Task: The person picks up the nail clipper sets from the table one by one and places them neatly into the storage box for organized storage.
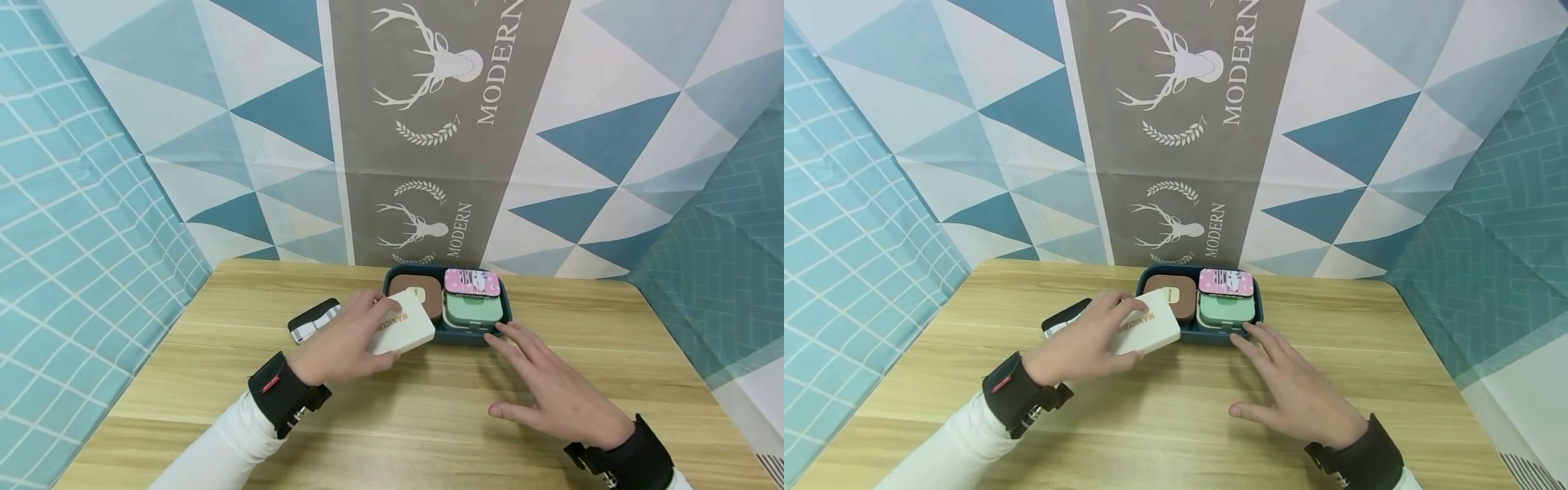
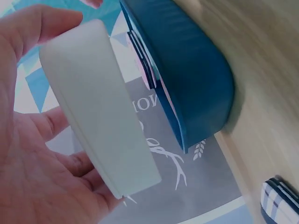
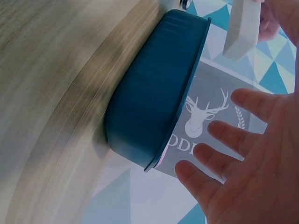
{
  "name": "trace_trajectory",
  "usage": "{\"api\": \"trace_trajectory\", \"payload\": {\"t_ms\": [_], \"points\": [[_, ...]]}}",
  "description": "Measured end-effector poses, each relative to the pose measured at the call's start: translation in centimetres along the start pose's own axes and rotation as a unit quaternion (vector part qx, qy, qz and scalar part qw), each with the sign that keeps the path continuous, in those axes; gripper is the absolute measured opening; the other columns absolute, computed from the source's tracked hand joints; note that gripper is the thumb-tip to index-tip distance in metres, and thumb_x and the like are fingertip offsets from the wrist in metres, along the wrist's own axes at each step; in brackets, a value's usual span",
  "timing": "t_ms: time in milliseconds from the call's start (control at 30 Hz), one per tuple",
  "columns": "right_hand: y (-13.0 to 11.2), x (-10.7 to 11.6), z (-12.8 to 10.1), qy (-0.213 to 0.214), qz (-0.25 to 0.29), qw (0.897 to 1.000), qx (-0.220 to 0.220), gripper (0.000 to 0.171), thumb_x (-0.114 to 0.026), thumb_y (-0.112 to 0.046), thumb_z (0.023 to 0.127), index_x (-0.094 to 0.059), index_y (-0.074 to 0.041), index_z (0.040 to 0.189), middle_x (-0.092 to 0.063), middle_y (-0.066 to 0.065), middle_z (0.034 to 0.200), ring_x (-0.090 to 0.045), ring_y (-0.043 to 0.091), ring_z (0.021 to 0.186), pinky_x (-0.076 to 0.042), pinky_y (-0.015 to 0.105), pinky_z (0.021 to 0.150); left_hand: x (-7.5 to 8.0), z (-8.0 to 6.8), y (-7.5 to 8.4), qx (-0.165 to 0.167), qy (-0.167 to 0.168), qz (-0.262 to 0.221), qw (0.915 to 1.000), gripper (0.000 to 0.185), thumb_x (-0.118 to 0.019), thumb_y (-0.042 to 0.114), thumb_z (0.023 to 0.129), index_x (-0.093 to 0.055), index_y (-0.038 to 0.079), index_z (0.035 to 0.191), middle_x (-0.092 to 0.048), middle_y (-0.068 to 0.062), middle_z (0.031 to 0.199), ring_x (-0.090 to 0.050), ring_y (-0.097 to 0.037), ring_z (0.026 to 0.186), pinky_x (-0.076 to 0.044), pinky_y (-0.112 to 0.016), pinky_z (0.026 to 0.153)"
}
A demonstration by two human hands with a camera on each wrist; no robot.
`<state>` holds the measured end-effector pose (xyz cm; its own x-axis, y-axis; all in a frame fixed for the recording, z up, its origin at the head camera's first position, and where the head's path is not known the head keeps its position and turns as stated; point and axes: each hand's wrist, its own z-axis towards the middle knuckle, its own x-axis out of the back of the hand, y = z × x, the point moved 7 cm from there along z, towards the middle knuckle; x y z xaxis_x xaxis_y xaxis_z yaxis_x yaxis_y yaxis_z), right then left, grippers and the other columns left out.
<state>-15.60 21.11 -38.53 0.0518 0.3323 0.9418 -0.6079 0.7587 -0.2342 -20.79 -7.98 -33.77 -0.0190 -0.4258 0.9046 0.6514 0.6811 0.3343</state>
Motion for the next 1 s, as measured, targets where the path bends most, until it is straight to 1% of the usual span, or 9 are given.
{"api": "trace_trajectory", "payload": {"t_ms": [133,267,367,467,567,633,700,867,1000], "points": [[0.0,0.0,0.0,0.002,-0.001,1.0,0.004,0.098,-0.082,-0.058,0.089,-0.036,-0.02,0.166,-0.029,0.014,0.17,-0.031,0.042,0.153,-0.047,0.067,0.107,0.3,1.0,-0.2,0.005,0.018,0.006,0.9998,0.063,-0.085,0.034,0.086,-0.059,0.012,0.139,-0.054,-0.012,0.13,-0.048,-0.027,0.115,-0.05,-0.037,0.087],[-0.1,-0.1,0.0,0.002,-0.003,1.0,0.006,0.099,-0.082,-0.058,0.089,-0.035,-0.021,0.167,-0.029,0.013,0.17,-0.031,0.043,0.153,-0.047,0.067,0.107,0.3,2.0,-0.5,0.019,0.033,0.01,0.9992,0.062,-0.084,0.035,0.086,-0.059,0.011,0.138,-0.053,-0.012,0.125,-0.046,-0.027,0.111,-0.048,-0.037,0.084],[-0.1,-0.1,0.0,0.001,-0.003,1.0,0.004,0.098,-0.081,-0.059,0.089,-0.035,-0.021,0.167,-0.028,0.012,0.17,-0.031,0.043,0.153,-0.046,0.067,0.107,0.3,2.8,-0.7,0.023,0.053,0.013,0.9982,0.061,-0.085,0.033,0.085,-0.059,0.009,0.135,-0.054,-0.014,0.126,-0.047,-0.029,0.111,-0.047,-0.039,0.085],[-0.2,-0.1,0.0,0.0,-0.003,1.0,0.004,0.098,-0.081,-0.058,0.089,-0.036,-0.02,0.167,-0.028,0.012,0.17,-0.031,0.043,0.153,-0.046,0.067,0.107,0.4,3.6,-0.7,0.018,0.078,0.029,0.9964,0.059,-0.086,0.031,0.083,-0.06,0.006,0.13,-0.056,-0.017,0.123,-0.049,-0.031,0.109,-0.046,-0.041,0.086],[-0.2,-0.1,0.0,0.002,-0.003,1.0,0.006,0.098,-0.081,-0.058,0.089,-0.036,-0.02,0.167,-0.028,0.012,0.17,-0.031,0.043,0.153,-0.046,0.067,0.107,0.4,4.3,-0.7,0.02,0.094,0.052,0.9941,0.057,-0.087,0.032,0.083,-0.06,0.005,0.126,-0.057,-0.017,0.116,-0.05,-0.032,0.104,-0.045,-0.041,0.085],[-0.2,-0.1,0.0,0.003,-0.004,1.0,0.007,0.099,-0.082,-0.058,0.089,-0.035,-0.02,0.167,-0.028,0.012,0.17,-0.031,0.043,0.153,-0.047,0.067,0.107,0.3,4.8,-0.7,0.031,0.098,0.065,0.9925,0.057,-0.086,0.034,0.083,-0.06,0.005,0.124,-0.056,-0.017,0.112,-0.048,-0.032,0.102,-0.043,-0.04,0.083],[-0.2,-0.1,0.0,0.004,-0.006,1.0,0.008,0.099,-0.082,-0.058,0.089,-0.034,-0.021,0.168,-0.028,0.012,0.171,-0.031,0.043,0.153,-0.047,0.067,0.107,0.2,5.2,-0.7,0.049,0.1,0.072,0.9912,0.055,-0.085,0.035,0.084,-0.06,0.005,0.124,-0.054,-0.016,0.109,-0.047,-0.032,0.101,-0.042,-0.04,0.083],[-0.2,-0.1,0.0,0.004,-0.007,1.0,0.009,0.1,-0.082,-0.059,0.088,-0.034,-0.021,0.168,-0.028,0.012,0.17,-0.031,0.043,0.153,-0.047,0.067,0.107,-0.2,6.4,-0.9,0.103,0.097,0.086,0.9862,0.057,-0.08,0.04,0.086,-0.06,0.005,0.126,-0.053,-0.016,0.107,-0.046,-0.032,0.101,-0.041,-0.041,0.084],[-0.3,-0.1,0.0,0.005,-0.01,1.0,0.009,0.1,-0.081,-0.059,0.088,-0.035,-0.02,0.167,-0.028,0.011,0.17,-0.032,0.043,0.152,-0.047,0.066,0.106,-0.5,7.4,-0.8,0.136,0.099,0.093,0.9812,0.056,-0.077,0.041,0.086,-0.06,0.004,0.124,-0.053,-0.017,0.105,-0.046,-0.033,0.099,-0.041,-0.042,0.085]]}}
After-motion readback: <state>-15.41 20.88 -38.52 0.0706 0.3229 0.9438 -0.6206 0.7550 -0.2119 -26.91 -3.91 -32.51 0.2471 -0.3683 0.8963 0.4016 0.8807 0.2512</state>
